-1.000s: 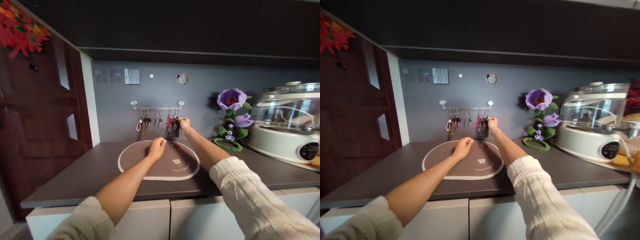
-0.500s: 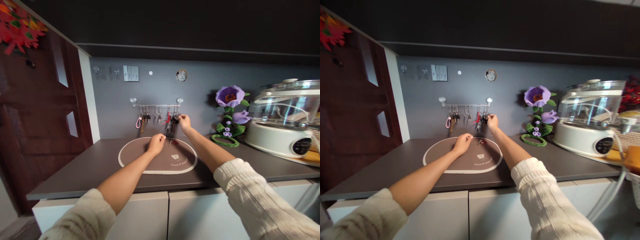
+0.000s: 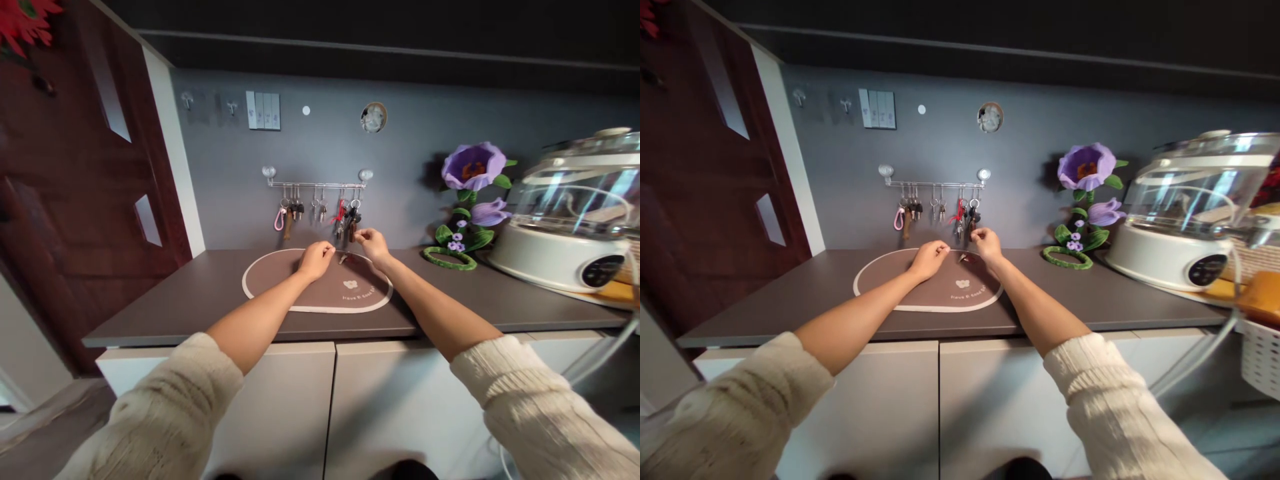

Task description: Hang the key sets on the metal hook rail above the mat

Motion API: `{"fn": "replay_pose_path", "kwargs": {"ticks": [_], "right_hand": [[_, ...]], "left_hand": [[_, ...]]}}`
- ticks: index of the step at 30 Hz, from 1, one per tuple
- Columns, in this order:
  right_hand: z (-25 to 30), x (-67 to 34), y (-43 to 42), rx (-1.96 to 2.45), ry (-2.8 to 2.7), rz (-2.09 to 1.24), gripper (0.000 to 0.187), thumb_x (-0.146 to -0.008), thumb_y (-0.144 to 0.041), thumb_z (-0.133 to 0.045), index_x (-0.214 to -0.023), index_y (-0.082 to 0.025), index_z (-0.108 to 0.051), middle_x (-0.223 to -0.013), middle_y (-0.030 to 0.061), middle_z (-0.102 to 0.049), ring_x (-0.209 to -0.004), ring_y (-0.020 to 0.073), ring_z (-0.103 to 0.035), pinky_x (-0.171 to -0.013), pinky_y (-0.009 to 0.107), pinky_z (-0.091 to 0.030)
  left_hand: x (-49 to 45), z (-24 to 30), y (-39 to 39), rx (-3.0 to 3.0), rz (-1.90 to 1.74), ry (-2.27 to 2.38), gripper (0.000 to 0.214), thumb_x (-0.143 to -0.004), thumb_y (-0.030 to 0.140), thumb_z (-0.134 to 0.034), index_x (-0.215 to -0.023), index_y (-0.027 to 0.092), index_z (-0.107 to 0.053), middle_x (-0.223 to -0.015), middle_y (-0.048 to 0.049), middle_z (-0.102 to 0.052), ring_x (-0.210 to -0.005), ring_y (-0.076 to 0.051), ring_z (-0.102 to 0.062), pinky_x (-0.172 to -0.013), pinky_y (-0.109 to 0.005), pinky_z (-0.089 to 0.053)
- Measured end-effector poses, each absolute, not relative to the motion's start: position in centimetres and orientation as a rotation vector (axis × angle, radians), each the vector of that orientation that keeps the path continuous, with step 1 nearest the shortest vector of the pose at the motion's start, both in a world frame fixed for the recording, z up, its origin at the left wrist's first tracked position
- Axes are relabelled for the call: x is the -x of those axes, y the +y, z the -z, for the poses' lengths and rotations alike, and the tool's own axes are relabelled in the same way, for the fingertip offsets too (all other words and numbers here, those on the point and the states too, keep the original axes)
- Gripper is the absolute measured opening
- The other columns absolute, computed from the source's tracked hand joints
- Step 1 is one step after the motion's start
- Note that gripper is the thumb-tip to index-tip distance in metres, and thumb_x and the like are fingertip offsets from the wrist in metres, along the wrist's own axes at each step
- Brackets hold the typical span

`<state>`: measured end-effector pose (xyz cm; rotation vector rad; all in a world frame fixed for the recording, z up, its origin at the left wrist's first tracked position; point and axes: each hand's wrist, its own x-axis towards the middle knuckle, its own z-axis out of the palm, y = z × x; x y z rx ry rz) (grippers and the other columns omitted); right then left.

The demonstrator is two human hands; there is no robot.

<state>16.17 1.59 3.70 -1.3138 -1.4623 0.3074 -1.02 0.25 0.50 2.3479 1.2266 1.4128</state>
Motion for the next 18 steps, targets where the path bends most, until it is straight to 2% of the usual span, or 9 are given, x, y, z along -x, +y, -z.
{"fn": "replay_pose_path", "kwargs": {"ticks": [5, 11, 18], "right_hand": [[-2.2, -17.0, 1.9, 1.604, -1.686, -0.179, 0.011, -0.072, -0.019, -0.056, -0.079, -0.015, -0.063, -0.081, 0.0054, -0.066, -0.072, 0.0136, -0.058, -0.070, 0.024, -0.042], [-1.5, -17.6, 2.6, 1.743, -1.827, -0.087, 0.019, -0.074, -0.022, -0.058, -0.089, -0.014, -0.066, -0.087, 0.0075, -0.067, -0.078, 0.0149, -0.060, -0.070, 0.022, -0.042], [-1.1, -17.7, 3.8, 1.706, -1.909, -0.037, 0.014, -0.073, -0.022, -0.058, -0.080, -0.017, -0.068, -0.078, 0.0047, -0.067, -0.072, 0.0156, -0.059, -0.066, 0.024, -0.042]], "left_hand": [[1.1, -0.5, 0.1, -2.373, -1.342, 1.224, 0.019, -0.079, 0.024, -0.045, -0.080, 0.015, -0.062, -0.078, -0.0044, -0.065, -0.071, -0.013, -0.056, -0.069, -0.024, -0.043], [1.1, -0.4, 0.3, -2.423, -1.230, 1.241, 0.018, -0.078, 0.023, -0.047, -0.082, 0.016, -0.063, -0.079, -0.0044, -0.065, -0.073, -0.013, -0.056, -0.070, -0.024, -0.043], [1.2, -0.1, 0.4, -2.456, -1.189, 1.236, 0.018, -0.077, 0.022, -0.047, -0.082, 0.016, -0.063, -0.082, -0.0049, -0.065, -0.073, -0.014, -0.056, -0.071, -0.026, -0.044]]}}
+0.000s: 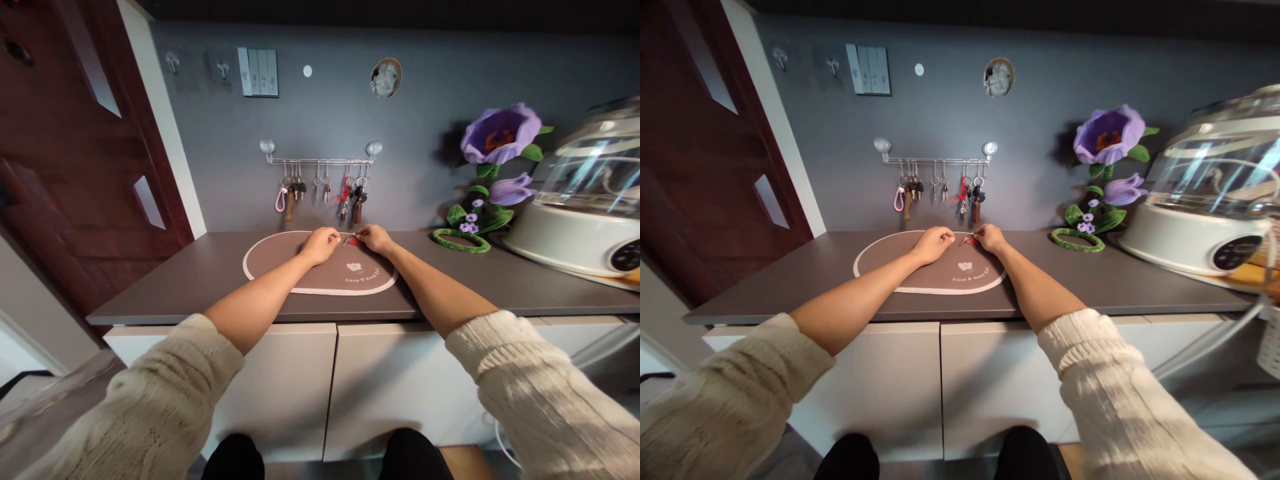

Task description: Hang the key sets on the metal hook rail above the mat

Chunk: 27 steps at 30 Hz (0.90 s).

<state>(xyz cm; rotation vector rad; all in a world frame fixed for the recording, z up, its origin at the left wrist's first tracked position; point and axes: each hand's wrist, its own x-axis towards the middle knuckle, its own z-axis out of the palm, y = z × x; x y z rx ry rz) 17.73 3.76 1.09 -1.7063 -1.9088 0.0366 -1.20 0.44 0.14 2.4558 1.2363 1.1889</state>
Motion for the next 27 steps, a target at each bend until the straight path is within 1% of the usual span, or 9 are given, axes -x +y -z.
{"fn": "replay_pose_path", "kwargs": {"ticks": [5, 10, 14, 20, 27], "right_hand": [[-1.0, -17.8, 4.1, 1.618, -1.883, -0.096, 0.007, -0.068, -0.019, -0.061, -0.066, -0.018, -0.067, -0.068, 0.0034, -0.065, -0.065, 0.0154, -0.056, -0.066, 0.026, -0.041], [-1.3, -17.7, 3.7, 1.602, -1.842, -0.203, 0.008, -0.066, -0.020, -0.062, -0.059, -0.017, -0.064, -0.062, 0.0015, -0.062, -0.060, 0.0132, -0.053, -0.063, 0.025, -0.039], [-1.5, -17.6, 3.2, 1.560, -1.772, -0.322, 0.010, -0.067, -0.021, -0.061, -0.059, -0.016, -0.062, -0.058, 0.0003, -0.059, -0.055, 0.0108, -0.049, -0.060, 0.024, -0.038], [-2.0, -17.0, 2.8, 1.385, -1.662, -0.596, 0.013, -0.068, -0.021, -0.062, -0.058, -0.015, -0.057, -0.048, -0.0016, -0.052, -0.048, 0.0090, -0.045, -0.056, 0.024, -0.038], [-2.8, -15.9, 1.6, 1.251, -1.526, -0.871, 0.013, -0.068, -0.018, -0.064, -0.061, -0.015, -0.054, -0.050, -0.0007, -0.052, -0.049, 0.0089, -0.046, -0.053, 0.023, -0.036]], "left_hand": [[1.2, -0.1, 0.4, -2.459, -1.171, 1.239, 0.018, -0.077, 0.022, -0.047, -0.082, 0.016, -0.063, -0.082, -0.0049, -0.065, -0.074, -0.013, -0.056, -0.072, -0.026, -0.044], [1.2, -0.2, 0.4, -2.463, -1.182, 1.227, 0.018, -0.077, 0.021, -0.047, -0.081, 0.015, -0.064, -0.080, -0.0051, -0.064, -0.072, -0.014, -0.055, -0.071, -0.026, -0.043], [1.2, -0.3, 0.2, -2.459, -1.183, 1.236, 0.017, -0.076, 0.021, -0.048, -0.079, 0.015, -0.063, -0.078, -0.0043, -0.064, -0.070, -0.013, -0.053, -0.068, -0.025, -0.042], [1.2, -0.5, 0.1, -2.457, -1.198, 1.231, 0.016, -0.076, 0.020, -0.048, -0.079, 0.015, -0.063, -0.076, -0.0037, -0.063, -0.069, -0.013, -0.053, -0.067, -0.025, -0.042], [1.1, -0.5, -0.2, -2.439, -1.282, 1.248, 0.015, -0.075, 0.021, -0.051, -0.083, 0.016, -0.063, -0.077, -0.0034, -0.059, -0.070, -0.012, -0.051, -0.069, -0.024, -0.041]]}}
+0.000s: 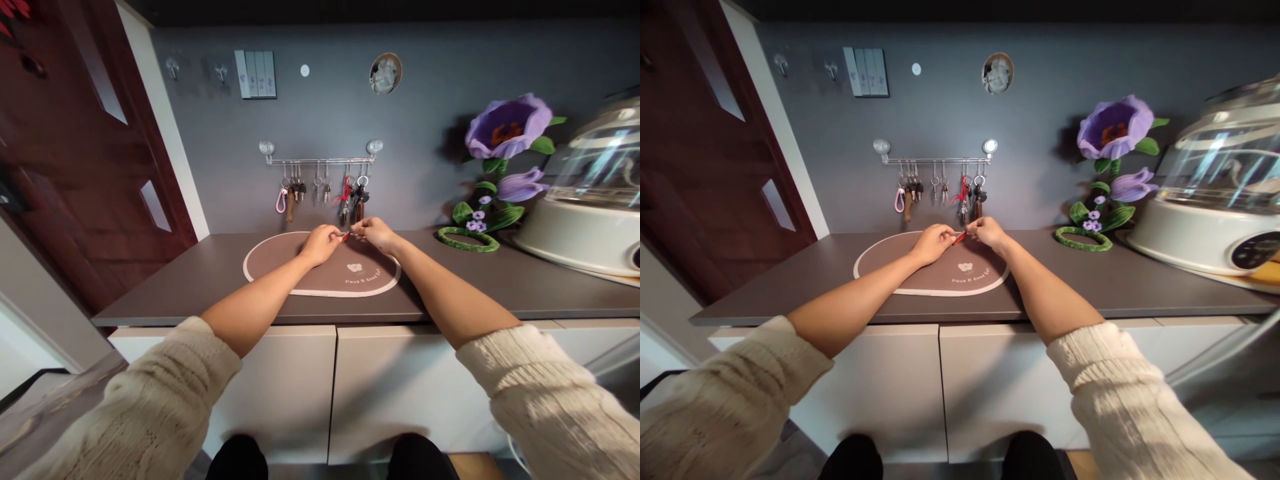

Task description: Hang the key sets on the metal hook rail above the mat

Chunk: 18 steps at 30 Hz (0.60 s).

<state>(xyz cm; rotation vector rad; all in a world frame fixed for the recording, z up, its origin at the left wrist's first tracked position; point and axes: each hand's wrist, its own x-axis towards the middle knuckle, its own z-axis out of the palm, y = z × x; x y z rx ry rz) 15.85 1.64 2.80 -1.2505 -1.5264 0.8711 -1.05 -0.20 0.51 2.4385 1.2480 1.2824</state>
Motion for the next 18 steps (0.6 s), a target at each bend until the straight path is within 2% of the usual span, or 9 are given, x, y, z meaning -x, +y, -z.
{"fn": "replay_pose_path", "kwargs": {"ticks": [5, 11, 18], "right_hand": [[-3.2, -15.5, 0.9, 1.164, -1.539, -0.970, 0.012, -0.070, -0.022, -0.064, -0.066, -0.014, -0.056, -0.055, 0.0008, -0.055, -0.051, 0.0086, -0.046, -0.055, 0.023, -0.038], [-3.5, -14.9, 0.2, 0.993, -1.604, -1.050, 0.017, -0.071, -0.026, -0.063, -0.065, -0.014, -0.053, -0.056, -0.0014, -0.054, -0.053, 0.0072, -0.047, -0.060, 0.023, -0.040], [-3.7, -14.1, -0.4, 0.908, -1.689, -1.020, 0.019, -0.068, -0.030, -0.064, -0.066, -0.013, -0.054, -0.060, -0.0015, -0.055, -0.059, 0.0080, -0.049, -0.066, 0.025, -0.041]], "left_hand": [[1.1, -0.6, 0.0, -2.415, -1.354, 1.289, 0.017, -0.075, 0.022, -0.052, -0.086, 0.017, -0.063, -0.081, -0.0035, -0.057, -0.070, -0.011, -0.051, -0.070, -0.024, -0.042], [1.3, -0.8, 0.3, -2.401, -1.420, 1.313, 0.018, -0.078, 0.022, -0.047, -0.087, 0.017, -0.063, -0.083, -0.0042, -0.058, -0.074, -0.013, -0.052, -0.073, -0.025, -0.041], [1.3, -1.0, 0.0, -2.418, -1.434, 1.281, 0.018, -0.080, 0.025, -0.046, -0.082, 0.017, -0.062, -0.081, -0.0041, -0.060, -0.077, -0.014, -0.052, -0.074, -0.026, -0.041]]}}
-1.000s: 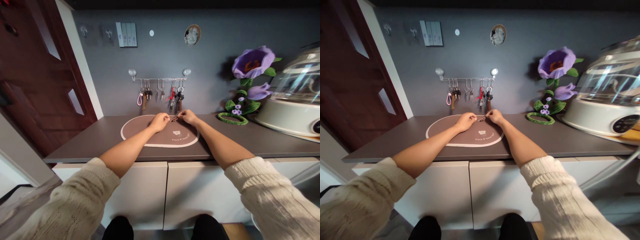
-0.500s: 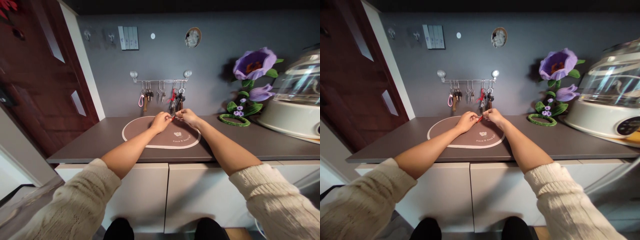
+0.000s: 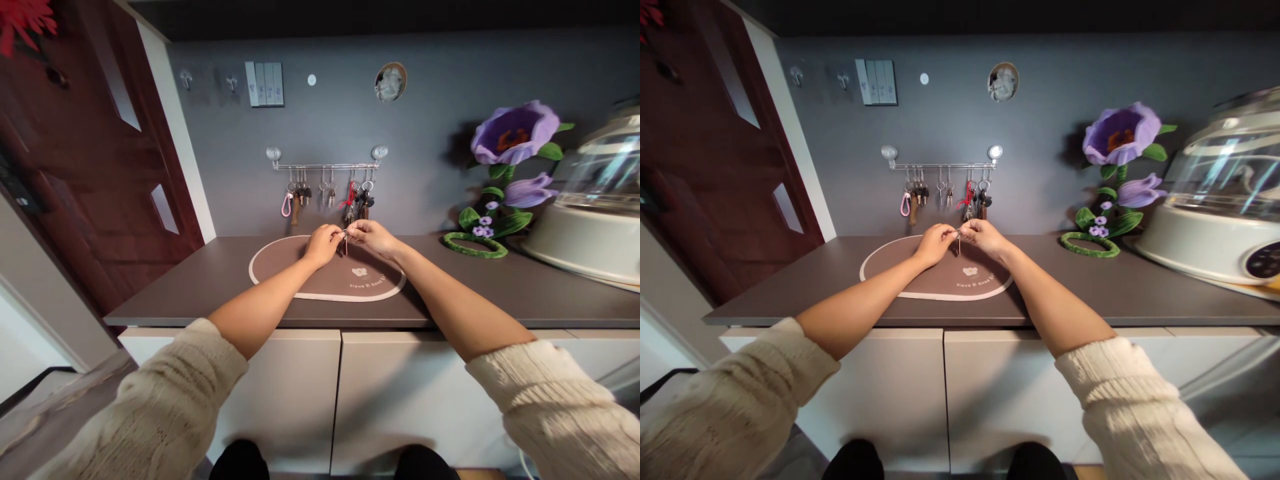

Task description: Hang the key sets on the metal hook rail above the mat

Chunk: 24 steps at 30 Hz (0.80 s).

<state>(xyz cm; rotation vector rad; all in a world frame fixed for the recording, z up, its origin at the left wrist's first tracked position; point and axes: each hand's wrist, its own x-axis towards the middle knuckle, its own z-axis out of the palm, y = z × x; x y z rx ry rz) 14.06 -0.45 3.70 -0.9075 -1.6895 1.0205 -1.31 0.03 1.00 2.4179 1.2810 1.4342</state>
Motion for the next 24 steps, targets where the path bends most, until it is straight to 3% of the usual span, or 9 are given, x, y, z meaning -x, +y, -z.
{"fn": "replay_pose_path", "kwargs": {"ticks": [15, 24], "right_hand": [[-2.7, -13.8, 0.4, 0.817, -1.666, -1.047, 0.029, -0.061, -0.037, -0.069, -0.070, -0.014, -0.054, -0.060, -0.0029, -0.055, -0.056, 0.0070, -0.049, -0.060, 0.022, -0.040], [-2.9, -14.1, 0.3, 0.813, -1.615, -0.957, 0.033, -0.059, -0.042, -0.068, -0.070, -0.015, -0.052, -0.063, -0.0020, -0.056, -0.058, 0.0088, -0.051, -0.063, 0.025, -0.043]], "left_hand": [[1.0, -1.4, -0.1, -2.059, -1.590, 1.137, 0.016, -0.077, 0.023, -0.049, -0.073, 0.014, -0.061, -0.072, -0.0020, -0.064, -0.066, -0.011, -0.056, -0.067, -0.023, -0.044], [0.7, -1.2, -0.3, -2.103, -1.635, 1.125, 0.018, -0.077, 0.028, -0.051, -0.079, 0.014, -0.063, -0.079, -0.0040, -0.063, -0.069, -0.011, -0.055, -0.068, -0.023, -0.043]]}}
